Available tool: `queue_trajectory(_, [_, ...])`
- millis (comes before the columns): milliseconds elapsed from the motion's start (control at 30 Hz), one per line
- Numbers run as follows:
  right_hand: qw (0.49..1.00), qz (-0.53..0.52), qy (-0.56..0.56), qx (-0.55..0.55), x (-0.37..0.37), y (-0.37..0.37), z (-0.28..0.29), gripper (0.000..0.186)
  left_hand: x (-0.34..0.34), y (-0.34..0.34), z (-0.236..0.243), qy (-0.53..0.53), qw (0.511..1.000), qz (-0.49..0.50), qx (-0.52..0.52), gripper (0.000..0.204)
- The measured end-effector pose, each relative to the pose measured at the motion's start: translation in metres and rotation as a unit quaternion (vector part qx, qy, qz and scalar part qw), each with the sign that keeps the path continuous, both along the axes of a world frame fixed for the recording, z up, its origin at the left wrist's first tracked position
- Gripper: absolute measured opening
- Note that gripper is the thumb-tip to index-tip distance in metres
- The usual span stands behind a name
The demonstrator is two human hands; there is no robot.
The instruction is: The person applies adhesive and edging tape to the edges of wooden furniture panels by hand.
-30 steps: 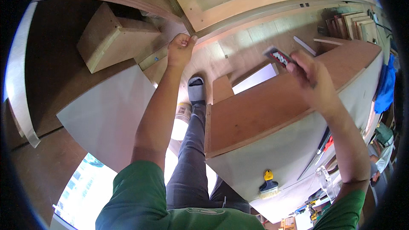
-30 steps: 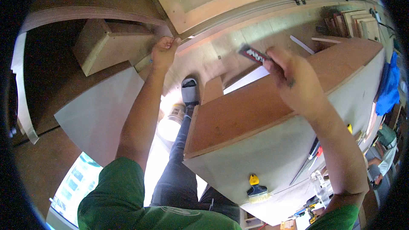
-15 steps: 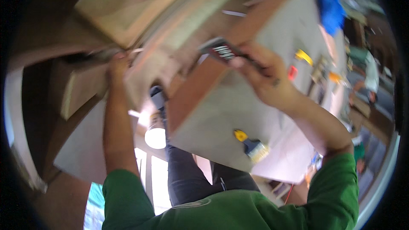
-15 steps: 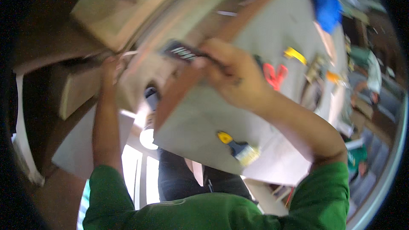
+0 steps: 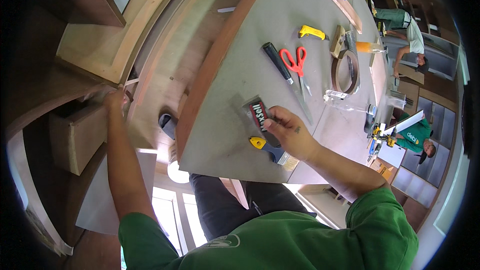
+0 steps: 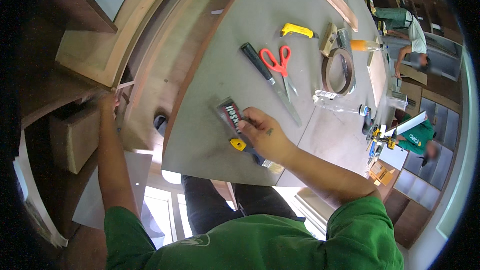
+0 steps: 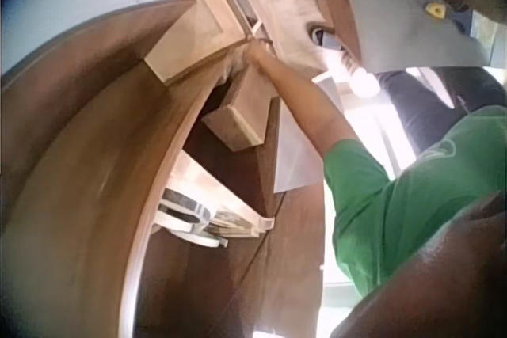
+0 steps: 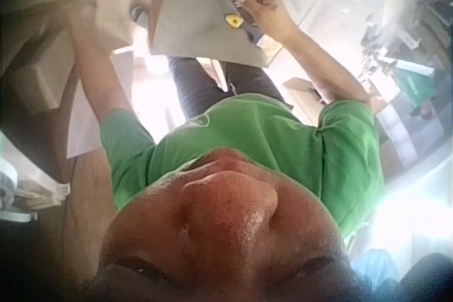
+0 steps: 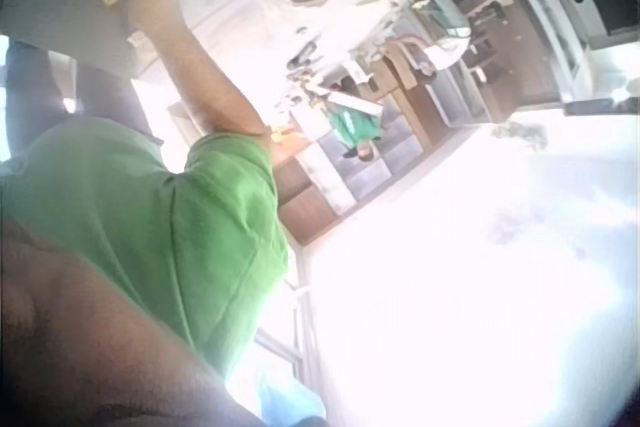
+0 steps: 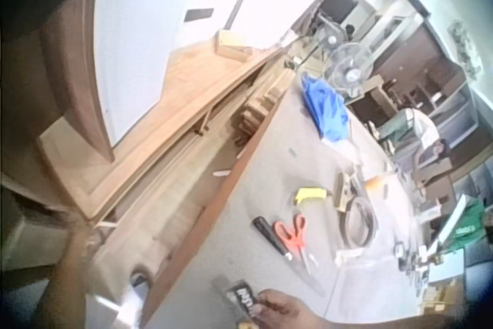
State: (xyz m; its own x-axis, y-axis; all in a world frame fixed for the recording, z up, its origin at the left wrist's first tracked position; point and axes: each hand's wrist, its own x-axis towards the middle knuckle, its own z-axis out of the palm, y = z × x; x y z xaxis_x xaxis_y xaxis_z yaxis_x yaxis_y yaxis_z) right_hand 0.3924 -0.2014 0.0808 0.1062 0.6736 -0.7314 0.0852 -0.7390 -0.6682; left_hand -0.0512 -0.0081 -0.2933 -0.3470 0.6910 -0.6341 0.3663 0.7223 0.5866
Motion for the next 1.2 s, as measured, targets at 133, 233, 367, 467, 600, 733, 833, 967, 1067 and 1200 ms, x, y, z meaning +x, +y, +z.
queue_trajectory(133, [0.998, -0.014, -0.055, 0.011, 0.028, -0.013, -0.019, 0.006, 0.009, -0.008, -0.007, -0.115, 0.993, 0.026, 0.005, 0.039])
queue_trajectory(233, [0.996, 0.017, -0.083, 0.031, 0.041, -0.016, -0.035, 0.006, -0.015, -0.003, -0.018, -0.152, 0.985, 0.069, 0.033, 0.04])
queue_trajectory(367, [0.983, 0.035, -0.178, 0.026, 0.043, -0.012, -0.033, 0.003, 0.019, -0.02, -0.015, -0.128, 0.988, 0.081, -0.025, 0.041])
queue_trajectory(467, [0.988, 0.049, -0.14, 0.053, 0.051, -0.015, -0.044, 0.001, -0.004, -0.007, -0.03, -0.091, 0.992, 0.082, 0.001, 0.04])
queue_trajectory(600, [0.982, 0.073, -0.164, 0.051, 0.055, -0.018, -0.053, 0.001, 0.045, -0.028, -0.011, -0.112, 0.98, 0.142, 0.079, 0.023])
queue_trajectory(733, [0.989, 0.041, -0.137, 0.043, 0.044, -0.011, -0.054, 0.003, 0.044, -0.054, -0.009, -0.204, 0.941, 0.179, 0.203, 0.014])
queue_trajectory(833, [0.989, 0.039, -0.14, 0.038, 0.048, -0.011, -0.056, 0.009, 0.042, -0.061, -0.008, -0.118, 0.935, 0.229, 0.243, 0.014])
queue_trajectory(967, [0.989, 0.045, -0.141, 0.023, 0.056, -0.01, -0.054, 0.013, 0.055, -0.066, 0.006, -0.21, 0.897, 0.286, 0.264, 0.022])
queue_trajectory(1067, [0.989, 0.044, -0.141, 0.026, 0.053, -0.008, -0.055, 0.014, 0.063, -0.063, 0.024, -0.23, 0.892, 0.306, 0.242, 0.026])
queue_trajectory(1200, [0.986, 0.059, -0.154, 0.04, 0.051, -0.006, -0.056, 0.015, 0.065, -0.061, 0.033, -0.244, 0.89, 0.323, 0.211, 0.025])
